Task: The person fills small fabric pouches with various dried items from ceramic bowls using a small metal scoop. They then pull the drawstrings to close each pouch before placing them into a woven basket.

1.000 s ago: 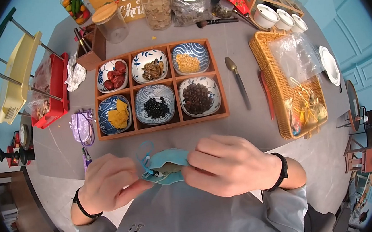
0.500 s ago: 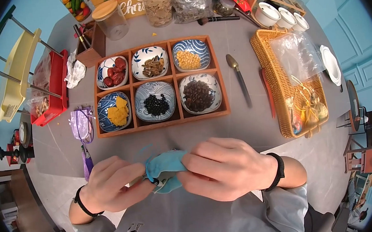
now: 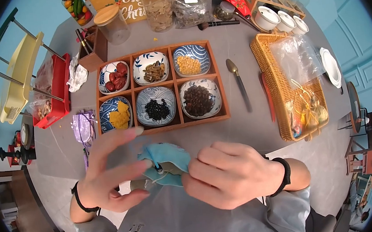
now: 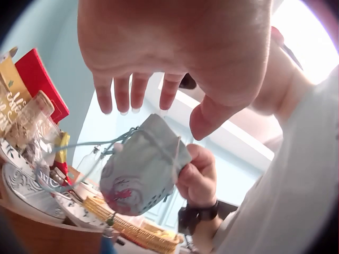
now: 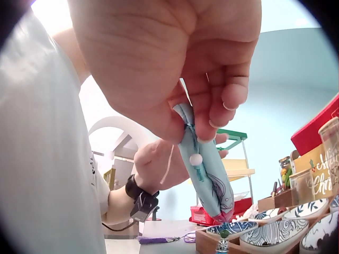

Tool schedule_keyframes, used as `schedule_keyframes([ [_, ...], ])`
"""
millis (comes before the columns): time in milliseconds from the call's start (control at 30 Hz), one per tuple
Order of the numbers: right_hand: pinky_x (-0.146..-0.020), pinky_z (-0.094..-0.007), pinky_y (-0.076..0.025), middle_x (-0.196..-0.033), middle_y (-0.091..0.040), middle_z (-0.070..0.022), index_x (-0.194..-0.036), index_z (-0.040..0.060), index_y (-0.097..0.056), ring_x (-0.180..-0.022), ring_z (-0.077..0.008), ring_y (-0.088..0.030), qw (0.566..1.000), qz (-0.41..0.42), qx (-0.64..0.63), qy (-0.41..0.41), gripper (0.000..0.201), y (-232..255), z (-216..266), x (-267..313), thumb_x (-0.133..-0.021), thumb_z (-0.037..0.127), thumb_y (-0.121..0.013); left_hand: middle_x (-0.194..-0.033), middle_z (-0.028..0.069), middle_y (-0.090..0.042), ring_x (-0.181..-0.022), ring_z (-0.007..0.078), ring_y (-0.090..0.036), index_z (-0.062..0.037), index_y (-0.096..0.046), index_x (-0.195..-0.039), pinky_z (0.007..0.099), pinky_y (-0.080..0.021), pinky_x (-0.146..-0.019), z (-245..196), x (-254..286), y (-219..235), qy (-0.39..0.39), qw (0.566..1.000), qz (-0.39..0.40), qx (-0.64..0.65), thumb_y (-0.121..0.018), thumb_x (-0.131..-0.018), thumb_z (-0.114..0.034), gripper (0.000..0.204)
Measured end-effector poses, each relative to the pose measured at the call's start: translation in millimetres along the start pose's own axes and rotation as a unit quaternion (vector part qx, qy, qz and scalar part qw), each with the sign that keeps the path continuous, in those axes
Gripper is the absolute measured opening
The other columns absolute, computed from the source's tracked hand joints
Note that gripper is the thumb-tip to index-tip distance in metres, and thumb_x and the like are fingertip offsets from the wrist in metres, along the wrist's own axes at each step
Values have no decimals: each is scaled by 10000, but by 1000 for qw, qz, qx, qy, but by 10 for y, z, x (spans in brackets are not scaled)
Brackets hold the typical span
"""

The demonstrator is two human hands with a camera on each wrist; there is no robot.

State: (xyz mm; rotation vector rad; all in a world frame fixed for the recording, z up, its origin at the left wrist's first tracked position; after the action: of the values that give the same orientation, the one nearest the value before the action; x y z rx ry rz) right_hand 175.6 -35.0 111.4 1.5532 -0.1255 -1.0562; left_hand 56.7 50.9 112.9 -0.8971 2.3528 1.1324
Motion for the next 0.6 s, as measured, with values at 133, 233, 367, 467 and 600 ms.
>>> schedule_keyframes([
  [133,-511,-274,-401,-775,-567,-42,-823,47,-672,-661,-171,-555,999,41,1,16,237,24,42,-36,-641,151,-783,-1144,148,-694,-1028,367,-670,-62,-722,-1189,493,-475,-1024,275,-106,-191,109,981,96,132,-773,-733,-106,461],
  [233,-515,-273,-382,-741,-505,-22,-782,61,-632,-663,-159,-515,1000,29,9,-4,233,8,14,2,-578,144,-711,-1061,142,-711,-981,323,-684,-59,-737,-1168,456,-521,-936,417,-24,-278,144,964,182,129,-763,-750,-83,419],
  [367,-523,-274,-392,-737,-489,-15,-784,65,-617,-674,-157,-506,998,30,24,-43,236,-21,-100,74,-577,145,-698,-942,102,-714,-870,274,-700,-68,-760,-1097,368,-555,-774,238,33,-169,86,979,170,77,-771,-776,-62,322],
  [467,-542,-283,-436,-778,-523,-26,-810,59,-626,-698,-168,-533,997,10,46,-67,242,28,-176,71,-602,145,-715,-924,91,-711,-843,266,-700,-73,-765,-1052,338,-553,-732,-75,146,-294,17,965,224,134,-819,-800,-106,260],
  [600,-588,-299,-499,-873,-593,-53,-844,51,-649,-763,-191,-589,998,-10,21,-59,240,53,-209,63,-633,133,-729,-914,76,-724,-901,262,-708,-89,-755,-1090,373,-548,-751,-162,394,-415,51,904,346,245,-907,-773,-248,387],
])
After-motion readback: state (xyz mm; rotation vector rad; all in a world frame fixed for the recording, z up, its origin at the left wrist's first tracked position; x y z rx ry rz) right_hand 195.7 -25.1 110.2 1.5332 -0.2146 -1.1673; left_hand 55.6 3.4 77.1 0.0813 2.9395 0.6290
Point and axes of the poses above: each hand's wrist, its own x-axis away from the middle knuckle, its own y-axis out of the back of the hand, z = x × y, the point moved 10 cm from there along -x, towards the middle knuckle
